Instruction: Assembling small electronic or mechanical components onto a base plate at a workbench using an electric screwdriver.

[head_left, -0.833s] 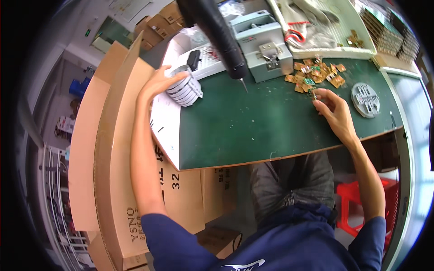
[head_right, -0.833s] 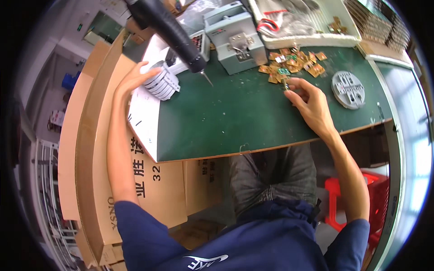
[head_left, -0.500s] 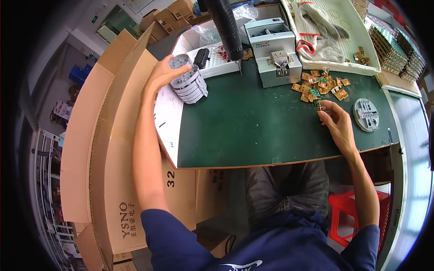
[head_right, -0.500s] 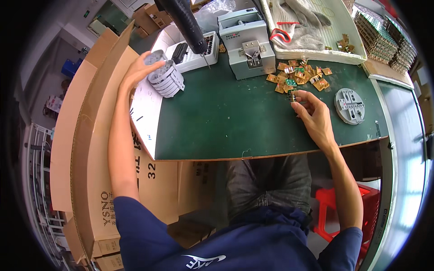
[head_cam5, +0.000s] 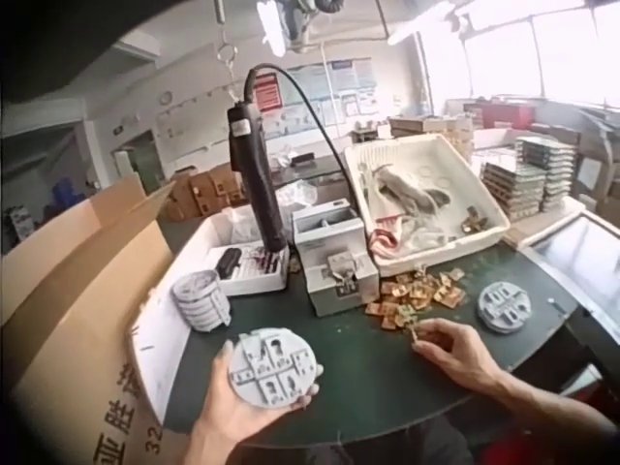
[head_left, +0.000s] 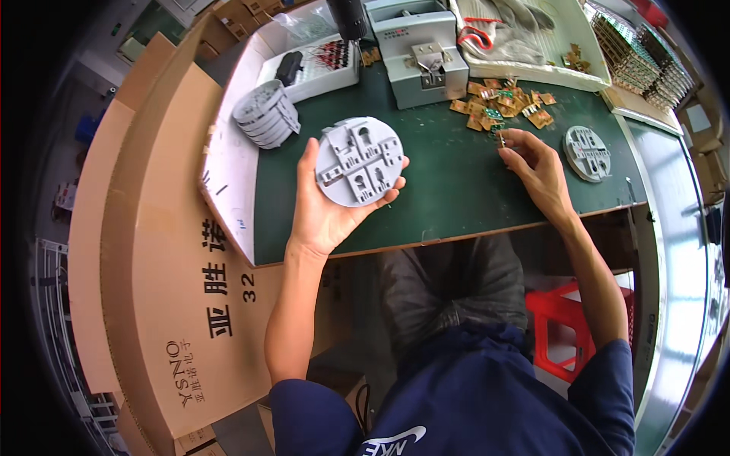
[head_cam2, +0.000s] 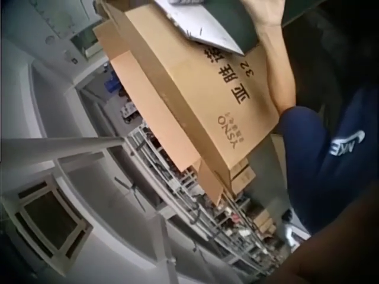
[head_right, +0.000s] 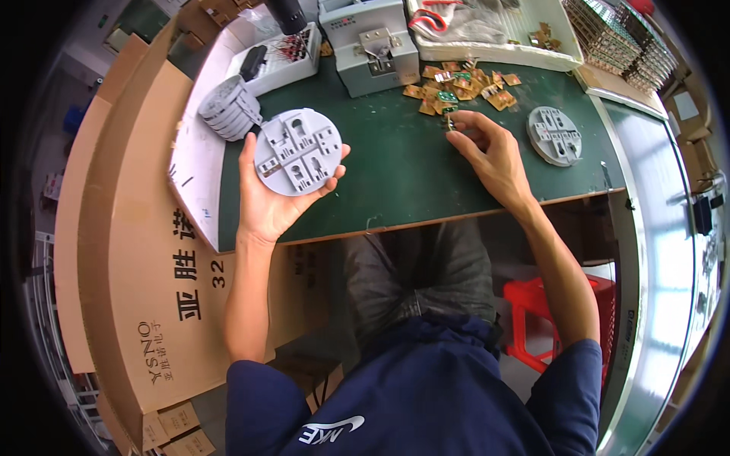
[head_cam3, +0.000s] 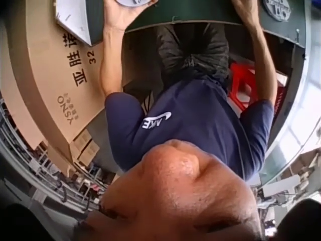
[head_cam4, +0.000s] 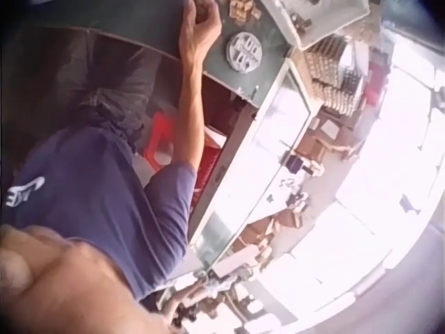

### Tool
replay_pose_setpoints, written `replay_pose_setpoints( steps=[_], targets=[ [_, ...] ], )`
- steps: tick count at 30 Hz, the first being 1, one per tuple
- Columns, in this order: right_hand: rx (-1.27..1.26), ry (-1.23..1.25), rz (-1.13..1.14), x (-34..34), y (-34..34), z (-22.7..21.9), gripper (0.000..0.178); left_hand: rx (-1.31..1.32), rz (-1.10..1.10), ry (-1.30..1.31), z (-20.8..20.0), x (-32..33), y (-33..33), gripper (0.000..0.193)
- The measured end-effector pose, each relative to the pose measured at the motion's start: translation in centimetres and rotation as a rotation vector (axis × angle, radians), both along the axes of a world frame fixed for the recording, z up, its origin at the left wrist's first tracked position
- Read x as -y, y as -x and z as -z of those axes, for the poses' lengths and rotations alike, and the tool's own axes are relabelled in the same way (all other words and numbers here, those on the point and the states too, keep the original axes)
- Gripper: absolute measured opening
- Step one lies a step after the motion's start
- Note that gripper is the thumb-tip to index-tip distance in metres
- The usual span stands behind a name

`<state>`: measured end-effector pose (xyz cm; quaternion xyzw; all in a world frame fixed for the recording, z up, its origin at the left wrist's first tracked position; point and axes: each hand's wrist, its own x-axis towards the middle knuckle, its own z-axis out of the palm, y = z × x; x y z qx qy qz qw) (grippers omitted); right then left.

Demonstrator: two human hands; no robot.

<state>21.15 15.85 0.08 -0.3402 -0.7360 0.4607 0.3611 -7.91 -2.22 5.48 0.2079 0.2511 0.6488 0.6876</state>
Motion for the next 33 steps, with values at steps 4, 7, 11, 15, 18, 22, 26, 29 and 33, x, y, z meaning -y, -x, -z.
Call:
replay_pose_setpoints(
  steps=[4, 7, 11, 15, 18, 22, 26, 29, 33],
  targets=[
    [0.009, 0.002, -0.005, 0.0, 0.2, 0.1, 0.034, -0.022, 0.007, 0.020, 1.3, -0.7, -1.4, 0.082],
    [0.048, 0.017, -0.018, 0.1, -0.1, -0.2, 0.034, -0.097, 0.010, 0.011, 1.5, -1.1, -1.7, 0.082],
    [0.025, 0.009, -0.009, 0.0, -0.4, -0.1, 0.034, -0.232, -0.006, -0.027, 1.4, -1.3, -2.0, 0.078],
    [-0.046, -0.002, -0.018, -0.3, -0.6, 0.1, 0.035, -1.109, -0.122, 0.004, 1.3, -2.1, -3.5, 0.075],
    [-0.086, 0.046, -0.040, -0.1, -0.7, 0.1, 0.036, -1.743, -0.485, -0.065, 3.3, -3.1, -6.6, 0.075],
    [-0.206, 0.165, -0.141, 0.5, -0.6, -0.7, 0.039, -2.143, -0.645, 0.008, 5.2, -4.1, -9.8, 0.078],
    [-0.364, 0.200, -0.275, 2.3, -0.6, -1.7, 0.041, -2.021, -0.795, -0.171, 4.0, -3.3, -10.4, 0.064],
    [-0.359, 0.217, -0.335, 3.5, -0.2, -2.5, 0.041, -1.722, -0.762, -0.288, 1.9, -2.4, -10.6, 0.048],
    [-0.367, 0.239, -0.397, 4.8, 0.6, -2.5, 0.037, -1.337, -0.591, -0.341, 0.7, -1.7, -11.0, 0.026]
  ],
)
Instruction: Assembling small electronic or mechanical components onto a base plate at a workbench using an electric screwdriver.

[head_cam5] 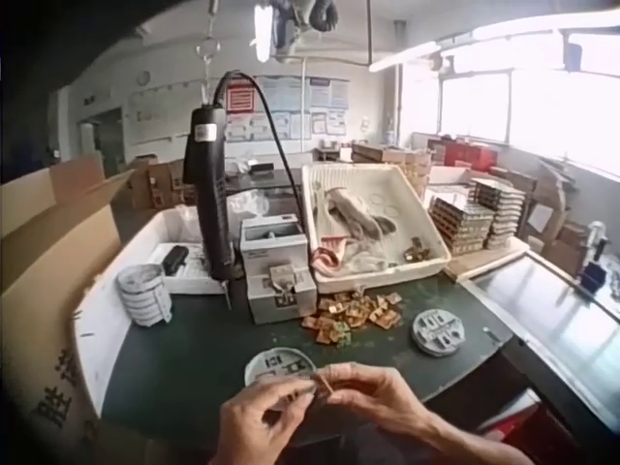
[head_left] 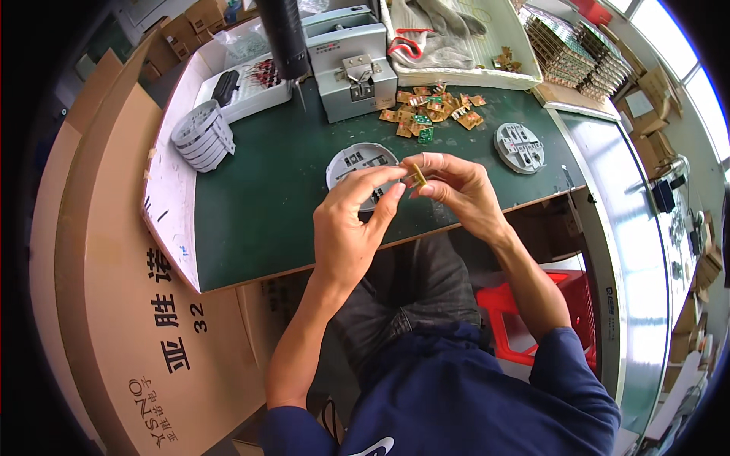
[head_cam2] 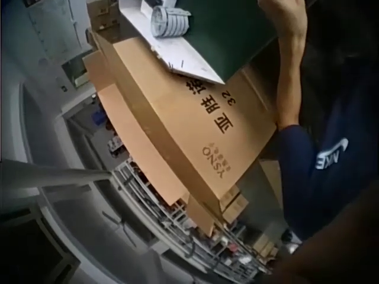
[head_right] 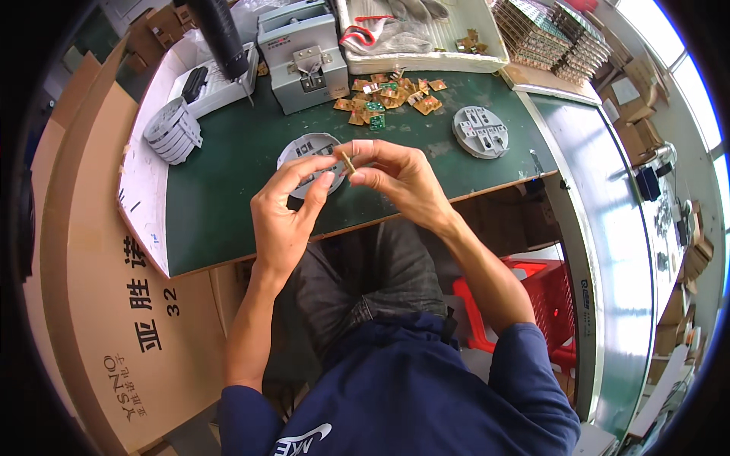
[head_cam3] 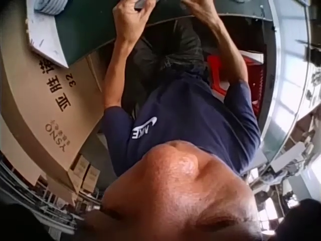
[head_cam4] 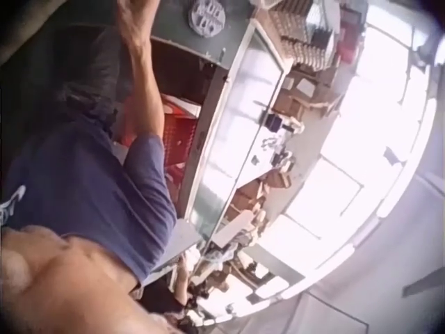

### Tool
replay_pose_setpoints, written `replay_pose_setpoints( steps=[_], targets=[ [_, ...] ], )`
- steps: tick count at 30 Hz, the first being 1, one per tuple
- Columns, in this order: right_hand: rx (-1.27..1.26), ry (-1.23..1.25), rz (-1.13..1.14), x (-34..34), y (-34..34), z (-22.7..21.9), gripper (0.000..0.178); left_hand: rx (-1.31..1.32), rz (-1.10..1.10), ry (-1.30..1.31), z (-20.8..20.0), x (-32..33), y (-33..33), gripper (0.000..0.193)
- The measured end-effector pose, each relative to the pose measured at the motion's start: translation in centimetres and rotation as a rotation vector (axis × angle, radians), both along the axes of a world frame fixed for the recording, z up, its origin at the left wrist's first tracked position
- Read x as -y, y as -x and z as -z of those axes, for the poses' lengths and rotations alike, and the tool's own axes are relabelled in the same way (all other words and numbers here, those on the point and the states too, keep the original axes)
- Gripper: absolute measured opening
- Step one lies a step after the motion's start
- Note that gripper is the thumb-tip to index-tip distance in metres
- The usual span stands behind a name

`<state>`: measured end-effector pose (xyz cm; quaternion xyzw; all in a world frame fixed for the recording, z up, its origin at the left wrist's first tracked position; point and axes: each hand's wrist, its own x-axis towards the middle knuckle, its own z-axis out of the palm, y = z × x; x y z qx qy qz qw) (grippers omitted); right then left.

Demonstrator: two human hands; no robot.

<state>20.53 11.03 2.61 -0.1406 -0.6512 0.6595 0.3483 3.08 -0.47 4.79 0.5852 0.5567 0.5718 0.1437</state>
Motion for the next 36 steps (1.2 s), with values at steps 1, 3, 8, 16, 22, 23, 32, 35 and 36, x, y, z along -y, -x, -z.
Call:
replay_pose_setpoints(
  steps=[1, 3, 8, 16, 22, 23, 32, 35, 36],
  targets=[
    [-0.008, 0.003, -0.009, 0.3, 0.2, 0.0, 0.037, -0.038, -0.018, -0.057, -0.1, -0.1, -0.2, 0.020],
    [-0.023, 0.012, -0.020, 0.7, 0.4, 0.1, 0.036, -0.071, -0.041, -0.114, 0.0, 0.0, 0.0, 0.014],
    [-0.004, 0.009, -0.024, 1.1, 0.8, 0.3, 0.036, -0.125, -0.058, -0.071, 0.3, 0.4, 0.3, 0.015],
    [-0.126, 0.105, -0.115, 0.6, 1.3, 1.6, 0.038, -0.119, -0.041, -0.067, 0.3, 0.7, 1.1, 0.016],
    [-0.084, 0.123, -0.106, 0.8, 1.7, 1.3, 0.041, -0.099, -0.002, -0.019, 1.6, 0.9, 1.4, 0.021],
    [-0.082, 0.131, -0.096, 0.8, 1.7, 1.1, 0.040, -0.097, -0.005, -0.020, 1.6, 0.9, 1.7, 0.021],
    [0.531, -0.573, 0.298, -3.3, 6.0, -2.3, 0.031, -0.427, -0.221, 0.094, 4.6, -0.9, 5.0, 0.097],
    [0.520, -0.893, 0.258, -3.6, 7.3, -1.3, 0.030, -0.450, -0.177, 0.179, 5.0, -1.3, 4.2, 0.113],
    [0.522, -0.892, 0.255, -3.9, 7.7, -1.1, 0.030, -0.433, -0.182, 0.171, 5.2, -1.4, 4.2, 0.112]
  ],
)
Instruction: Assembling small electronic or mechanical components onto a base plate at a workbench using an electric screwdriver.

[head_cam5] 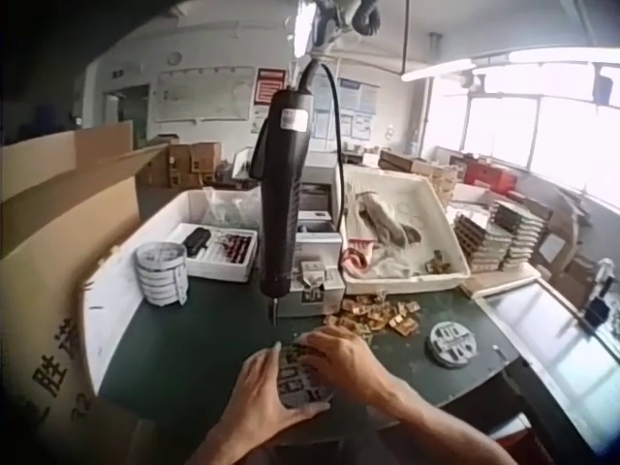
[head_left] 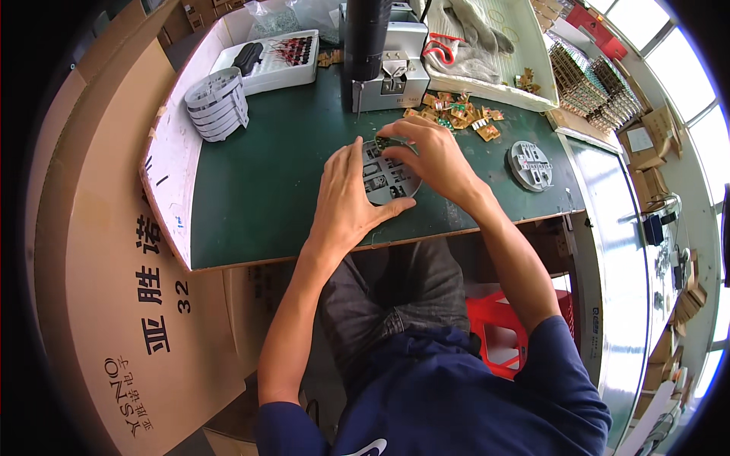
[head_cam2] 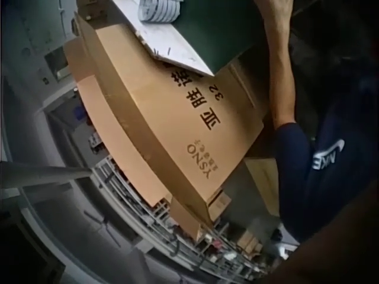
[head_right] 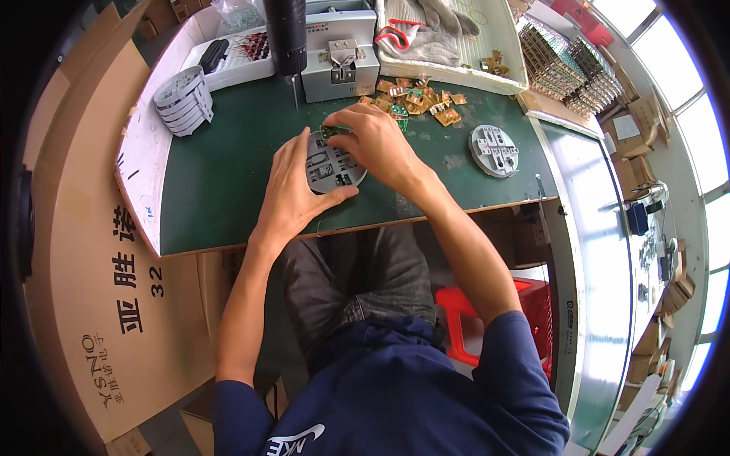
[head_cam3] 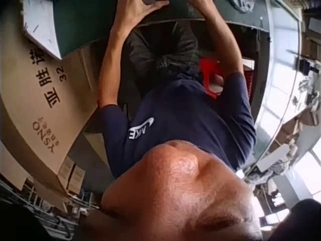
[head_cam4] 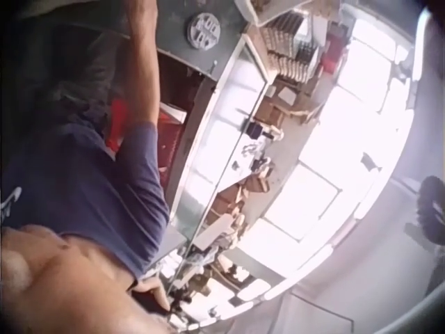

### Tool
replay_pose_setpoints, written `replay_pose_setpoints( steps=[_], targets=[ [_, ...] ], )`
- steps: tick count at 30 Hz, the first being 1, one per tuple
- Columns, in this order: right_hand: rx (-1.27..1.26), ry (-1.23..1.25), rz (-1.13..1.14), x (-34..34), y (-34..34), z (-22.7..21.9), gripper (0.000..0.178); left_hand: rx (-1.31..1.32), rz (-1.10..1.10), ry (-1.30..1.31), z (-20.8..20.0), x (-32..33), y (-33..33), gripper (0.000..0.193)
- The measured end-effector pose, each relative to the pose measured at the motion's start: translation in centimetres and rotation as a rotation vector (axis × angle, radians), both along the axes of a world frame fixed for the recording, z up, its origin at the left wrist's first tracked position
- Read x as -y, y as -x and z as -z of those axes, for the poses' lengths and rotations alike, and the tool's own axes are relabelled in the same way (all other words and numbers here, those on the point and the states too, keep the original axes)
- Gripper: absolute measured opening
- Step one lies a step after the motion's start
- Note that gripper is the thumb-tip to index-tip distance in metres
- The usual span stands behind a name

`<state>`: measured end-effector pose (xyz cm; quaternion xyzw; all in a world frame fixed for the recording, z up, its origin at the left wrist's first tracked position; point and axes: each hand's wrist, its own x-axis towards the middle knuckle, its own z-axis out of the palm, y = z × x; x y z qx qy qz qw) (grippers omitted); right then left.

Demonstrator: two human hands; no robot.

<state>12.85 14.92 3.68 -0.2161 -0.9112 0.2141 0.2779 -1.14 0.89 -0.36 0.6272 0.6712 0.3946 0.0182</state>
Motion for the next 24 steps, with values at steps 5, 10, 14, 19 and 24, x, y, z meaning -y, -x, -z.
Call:
replay_pose_setpoints(
  steps=[5, 10, 14, 19, 24],
  targets=[
    [0.016, -0.097, -0.110, -0.4, 1.1, 0.4, 0.031, 0.025, -0.016, -0.015, 0.2, 0.1, 0.0, 0.111],
    [0.073, -0.088, -0.118, -0.3, 0.7, 0.1, 0.030, 0.026, -0.020, -0.034, 0.2, 0.1, 0.0, 0.106],
    [0.066, -0.081, -0.109, 0.1, 0.3, -0.6, 0.031, 0.073, 0.010, -0.012, -0.2, 0.3, 0.1, 0.100],
    [0.112, -0.300, -0.197, 0.3, -1.5, 0.2, 0.036, 0.042, 0.026, -0.062, 0.3, 0.1, 0.1, 0.093],
    [0.179, -0.304, -0.203, -0.1, -1.4, 0.1, 0.035, -0.112, -0.044, -0.054, 0.4, 0.2, -0.2, 0.090]
  ],
)
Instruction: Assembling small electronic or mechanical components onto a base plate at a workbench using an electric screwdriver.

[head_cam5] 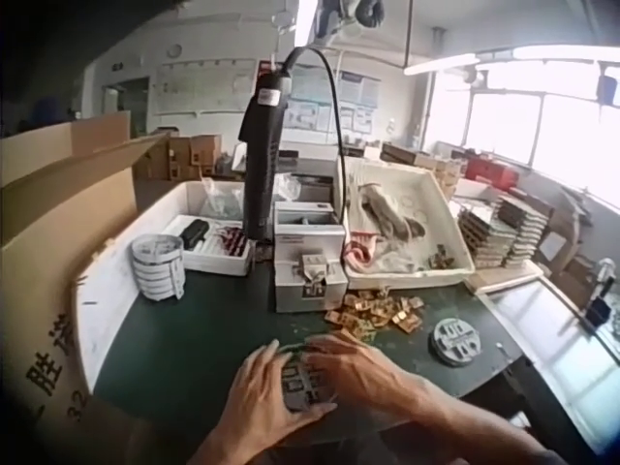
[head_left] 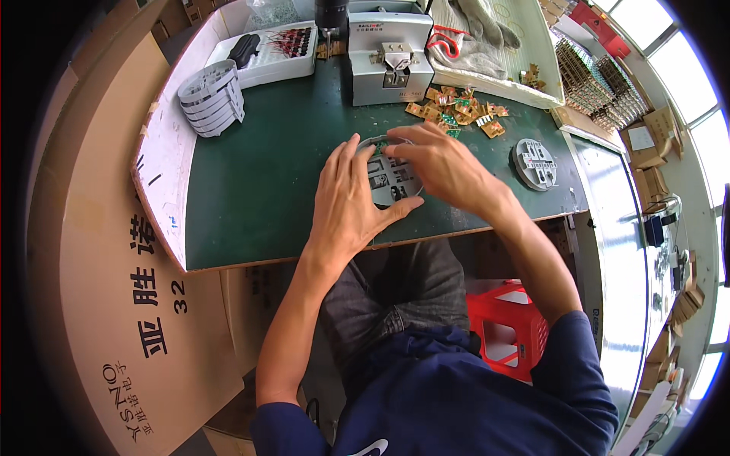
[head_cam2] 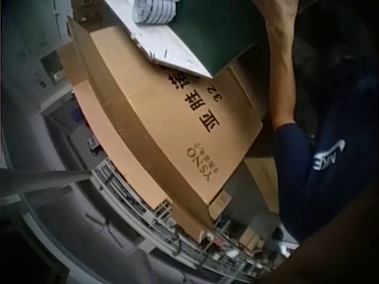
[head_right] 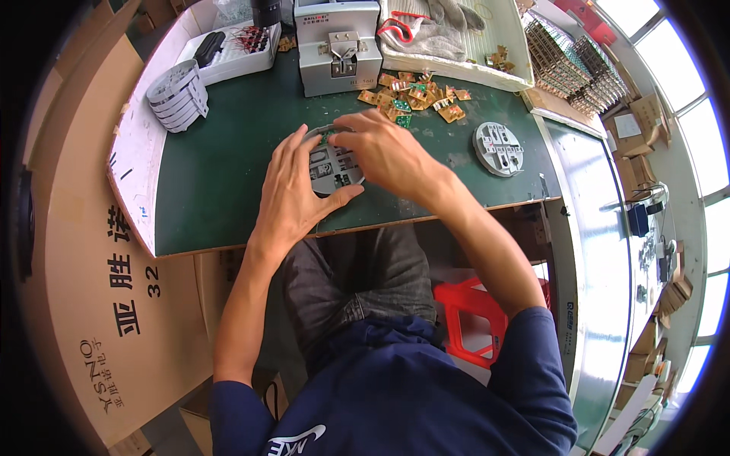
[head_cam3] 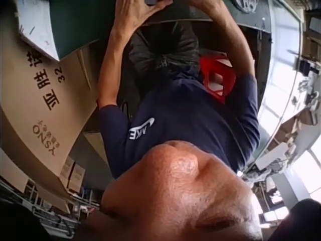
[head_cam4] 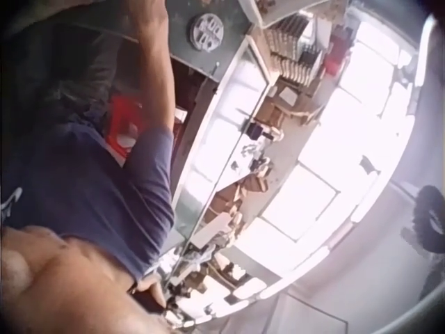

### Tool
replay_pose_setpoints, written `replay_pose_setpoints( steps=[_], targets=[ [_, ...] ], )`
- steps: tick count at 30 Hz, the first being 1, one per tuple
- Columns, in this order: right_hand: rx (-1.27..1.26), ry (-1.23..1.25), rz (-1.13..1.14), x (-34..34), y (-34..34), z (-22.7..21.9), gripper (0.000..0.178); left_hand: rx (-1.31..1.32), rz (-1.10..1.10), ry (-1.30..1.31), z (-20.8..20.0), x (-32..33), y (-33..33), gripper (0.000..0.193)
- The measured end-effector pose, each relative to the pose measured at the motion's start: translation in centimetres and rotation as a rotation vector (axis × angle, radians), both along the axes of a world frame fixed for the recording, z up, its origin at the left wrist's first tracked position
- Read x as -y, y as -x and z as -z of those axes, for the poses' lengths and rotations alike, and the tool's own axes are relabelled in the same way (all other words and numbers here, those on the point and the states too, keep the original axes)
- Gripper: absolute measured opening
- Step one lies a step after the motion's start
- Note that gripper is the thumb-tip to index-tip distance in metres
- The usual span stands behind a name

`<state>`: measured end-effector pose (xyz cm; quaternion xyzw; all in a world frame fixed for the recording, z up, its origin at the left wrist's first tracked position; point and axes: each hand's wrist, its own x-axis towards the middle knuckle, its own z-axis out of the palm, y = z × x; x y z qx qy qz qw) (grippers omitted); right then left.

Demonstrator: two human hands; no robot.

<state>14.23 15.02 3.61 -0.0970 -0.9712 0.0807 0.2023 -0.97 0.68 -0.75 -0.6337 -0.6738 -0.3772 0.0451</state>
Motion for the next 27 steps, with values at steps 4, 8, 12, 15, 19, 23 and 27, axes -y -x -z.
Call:
replay_pose_setpoints(
  steps=[4, 8, 12, 15, 19, 23, 27],
  targets=[
    [-0.469, 0.349, 0.072, -2.8, 4.9, -4.2, 0.047, -0.046, -0.035, 0.014, 0.2, -0.3, 0.0, 0.092],
    [-1.027, 0.931, -0.248, -6.0, 14.8, -10.4, 0.051, -0.029, 0.001, 0.022, 0.1, -0.5, -0.4, 0.095],
    [-0.654, 0.926, -0.246, -4.8, 14.6, -15.5, 0.057, 0.028, -0.001, 0.059, -0.2, 0.1, -0.2, 0.094],
    [-0.657, 0.828, -0.347, -5.3, 15.4, -15.7, 0.055, 0.100, 0.005, 0.090, -0.4, -0.1, -0.4, 0.094],
    [-0.893, 1.068, -0.422, -4.9, 11.8, -14.6, 0.049, 0.103, -0.006, 0.101, -0.1, 0.1, 0.0, 0.093],
    [-0.975, 0.990, -0.146, -6.8, 9.5, -13.6, 0.038, 0.087, -0.005, 0.109, -0.3, 0.0, -0.1, 0.094],
    [-0.984, 0.728, -0.017, -8.6, 9.8, -12.7, 0.030, 0.088, -0.004, 0.098, -0.3, 0.0, -0.1, 0.093]
  ],
)
